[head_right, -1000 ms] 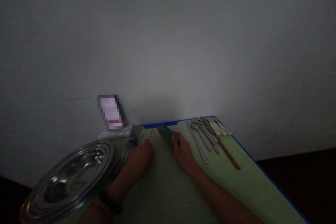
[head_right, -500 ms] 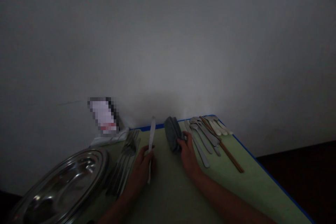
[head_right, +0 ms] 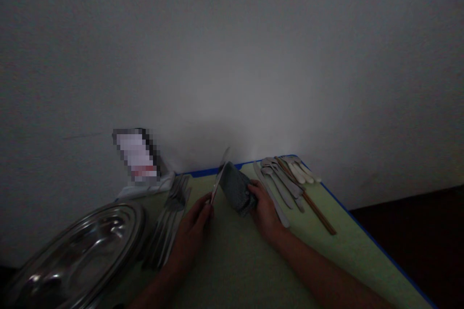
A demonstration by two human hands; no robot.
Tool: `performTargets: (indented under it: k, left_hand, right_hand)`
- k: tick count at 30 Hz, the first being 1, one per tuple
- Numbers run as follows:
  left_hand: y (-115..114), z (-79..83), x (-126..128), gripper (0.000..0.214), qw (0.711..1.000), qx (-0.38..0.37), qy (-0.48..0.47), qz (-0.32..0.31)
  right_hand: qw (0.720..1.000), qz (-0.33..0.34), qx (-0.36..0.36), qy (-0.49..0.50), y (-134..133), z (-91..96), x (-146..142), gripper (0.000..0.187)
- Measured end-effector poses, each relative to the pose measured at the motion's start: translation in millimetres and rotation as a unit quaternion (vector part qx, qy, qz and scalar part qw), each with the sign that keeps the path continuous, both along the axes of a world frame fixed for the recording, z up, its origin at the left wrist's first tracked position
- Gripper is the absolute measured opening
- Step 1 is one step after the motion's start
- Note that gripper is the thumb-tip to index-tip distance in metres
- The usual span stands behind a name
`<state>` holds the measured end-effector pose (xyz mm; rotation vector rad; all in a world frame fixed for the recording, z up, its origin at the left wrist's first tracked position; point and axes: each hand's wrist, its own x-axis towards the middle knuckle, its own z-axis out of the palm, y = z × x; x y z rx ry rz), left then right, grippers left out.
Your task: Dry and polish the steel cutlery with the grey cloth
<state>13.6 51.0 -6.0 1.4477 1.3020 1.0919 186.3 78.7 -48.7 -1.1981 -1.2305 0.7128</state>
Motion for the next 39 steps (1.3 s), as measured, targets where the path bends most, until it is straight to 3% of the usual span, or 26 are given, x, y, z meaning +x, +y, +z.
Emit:
performTargets:
  k: [2, 4, 7, 14, 21, 25, 29, 33, 39]
  left_hand:
    - [0, 0.9, 1, 0.038, 1.000, 0.002, 0.016, -0.004]
    - [0, 1.6, 3, 0.037, 1.000, -0.005, 0.023, -0.007]
    - [-2, 1.9, 4, 0.033, 1.000, 0.001, 0.030, -0.007]
    - [-2, -1.8, 3, 0.021, 0.998, 0.024, 0.045, -0.030]
    - [-6, -3.6, 6, 0.017, 0.997, 0.003, 0.057, -0.054]
    - [-6, -5.6, 5, 0.014, 0.994, 0.013, 0.076, -0.072]
    - [-7, -9.6, 4, 0.010, 0.979, 0.056, 0.157, -0.118]
    - [-11, -9.4, 6, 0.014, 0.969, 0.070, 0.181, -0.151]
    - [-11, -4.6, 6, 0.017, 0.983, 0.037, 0.104, -0.149]
  right_hand:
    - [0.990, 0.044, -0.050, 0.125, -1, 8.0, 0, 0.036]
    - [0.957, 0.091, -0.095, 0.258, -3, 16.1, 0, 0.031]
    - [0.929, 0.121, -0.112, 0.332, -4, 22.2, 1, 0.027]
    - [0.931, 0.164, -0.104, 0.309, -4, 18.6, 0, 0.019]
    - [0.925, 0.244, -0.100, 0.274, -13, 24.6, -4, 0.034]
    - [0.944, 0.243, -0.077, 0.212, -13, 24.7, -3, 0.035]
    - [0.965, 0.217, -0.057, 0.137, -10, 22.7, -2, 0.035]
    - [0.953, 0.233, -0.081, 0.175, -6, 15.7, -3, 0.034]
    - [0.941, 0.214, -0.090, 0.246, -4, 10.3, -5, 0.029]
